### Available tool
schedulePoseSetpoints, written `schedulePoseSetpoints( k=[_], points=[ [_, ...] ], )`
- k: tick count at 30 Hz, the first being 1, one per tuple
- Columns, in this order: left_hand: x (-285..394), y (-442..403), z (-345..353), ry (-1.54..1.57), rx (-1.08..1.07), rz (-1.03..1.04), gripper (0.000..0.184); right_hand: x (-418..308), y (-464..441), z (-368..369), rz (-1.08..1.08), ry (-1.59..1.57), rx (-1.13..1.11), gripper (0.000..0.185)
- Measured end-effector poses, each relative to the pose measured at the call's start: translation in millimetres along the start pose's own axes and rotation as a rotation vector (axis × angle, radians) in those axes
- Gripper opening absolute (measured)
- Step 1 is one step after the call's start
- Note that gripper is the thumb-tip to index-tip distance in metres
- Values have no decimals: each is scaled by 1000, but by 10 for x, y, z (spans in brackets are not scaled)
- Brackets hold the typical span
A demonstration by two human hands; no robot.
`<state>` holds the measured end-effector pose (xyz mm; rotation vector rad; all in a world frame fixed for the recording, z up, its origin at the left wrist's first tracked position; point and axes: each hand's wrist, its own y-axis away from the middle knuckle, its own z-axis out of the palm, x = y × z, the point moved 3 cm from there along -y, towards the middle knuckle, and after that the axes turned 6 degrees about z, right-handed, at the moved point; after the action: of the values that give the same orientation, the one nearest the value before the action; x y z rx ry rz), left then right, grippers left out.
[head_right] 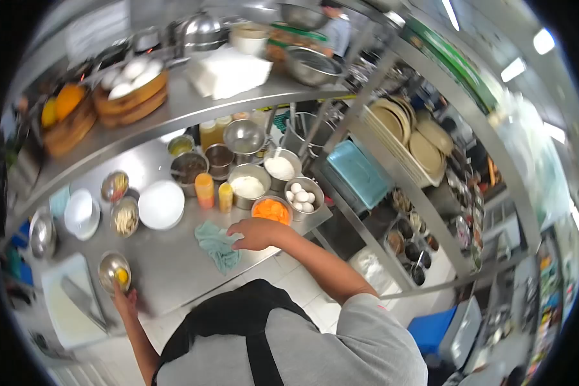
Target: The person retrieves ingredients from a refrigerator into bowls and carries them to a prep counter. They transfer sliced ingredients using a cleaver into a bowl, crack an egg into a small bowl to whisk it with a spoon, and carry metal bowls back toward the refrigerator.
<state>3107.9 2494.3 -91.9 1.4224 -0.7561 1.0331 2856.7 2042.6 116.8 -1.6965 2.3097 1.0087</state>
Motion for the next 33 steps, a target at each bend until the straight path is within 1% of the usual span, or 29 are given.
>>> schedulePoseSetpoints(
  k=[2,4,6,7,8,9,10,11,12,13,14,15,17,20,22,23,24,26,27,29,30,31,33],
  points=[
    [35,-30,-14,2,-81,14,66,155,291,-200,-28,-80,169,51],
    [-165,-300,-90,28,-45,-86,53,197,754,-628,86,-127,210,51],
    [-255,-446,-114,83,-79,-131,48,468,1135,-860,330,-114,374,49],
    [-280,-480,-160,104,-87,-160,45,502,1352,-1030,397,-148,449,50],
    [-365,-509,-150,92,-146,-154,44,717,1458,-1087,354,-132,540,48],
    [-481,-551,-161,87,-194,-145,43,821,1594,-1144,379,-168,616,48],
    [-473,-579,-235,83,-233,-130,42,861,1722,-1199,469,-208,633,48],
    [-422,-407,-190,89,-261,-114,42,863,1814,-1242,421,-158,659,49],
    [-415,-311,-173,113,-251,-127,43,832,1887,-1256,459,-197,682,47],
    [-364,-138,-87,145,-179,-153,45,863,1914,-1252,491,-208,687,47],
    [-489,-186,-119,140,-187,-159,45,893,1914,-1252,489,-221,653,46],
    [-456,-30,-70,113,-172,-190,44,937,1907,-1269,491,-226,624,46],
    [-427,197,24,117,-266,-278,49,1104,1769,-1262,483,-280,623,45],
    [-504,428,100,106,-361,-298,55,1279,1415,-1263,383,-353,683,43],
    [-483,619,159,78,-325,-268,57,1397,1099,-1255,283,-381,740,41],
    [-455,715,200,63,-307,-254,58,1491,903,-1240,266,-407,746,41],
    [-352,852,235,28,-288,-323,58,1593,687,-1242,248,-433,754,40],
    [-298,936,165,-30,-231,-329,57,1816,236,-1289,211,-465,780,40],
    [-325,970,107,-59,-204,-331,56,1937,28,-1343,225,-475,831,40],
    [-349,1025,-60,-154,-298,-51,49,2233,-391,-1473,254,-499,935,39],
    [-128,1303,-48,-32,-268,-98,48,2467,-650,-1519,268,-479,1024,35],
    [14,1474,24,88,-238,-144,46,2647,-868,-1572,299,-484,1050,34],
    [-94,1376,-437,87,-244,-133,43,2921,-1218,-1687,366,-498,1099,33]
  ],
)
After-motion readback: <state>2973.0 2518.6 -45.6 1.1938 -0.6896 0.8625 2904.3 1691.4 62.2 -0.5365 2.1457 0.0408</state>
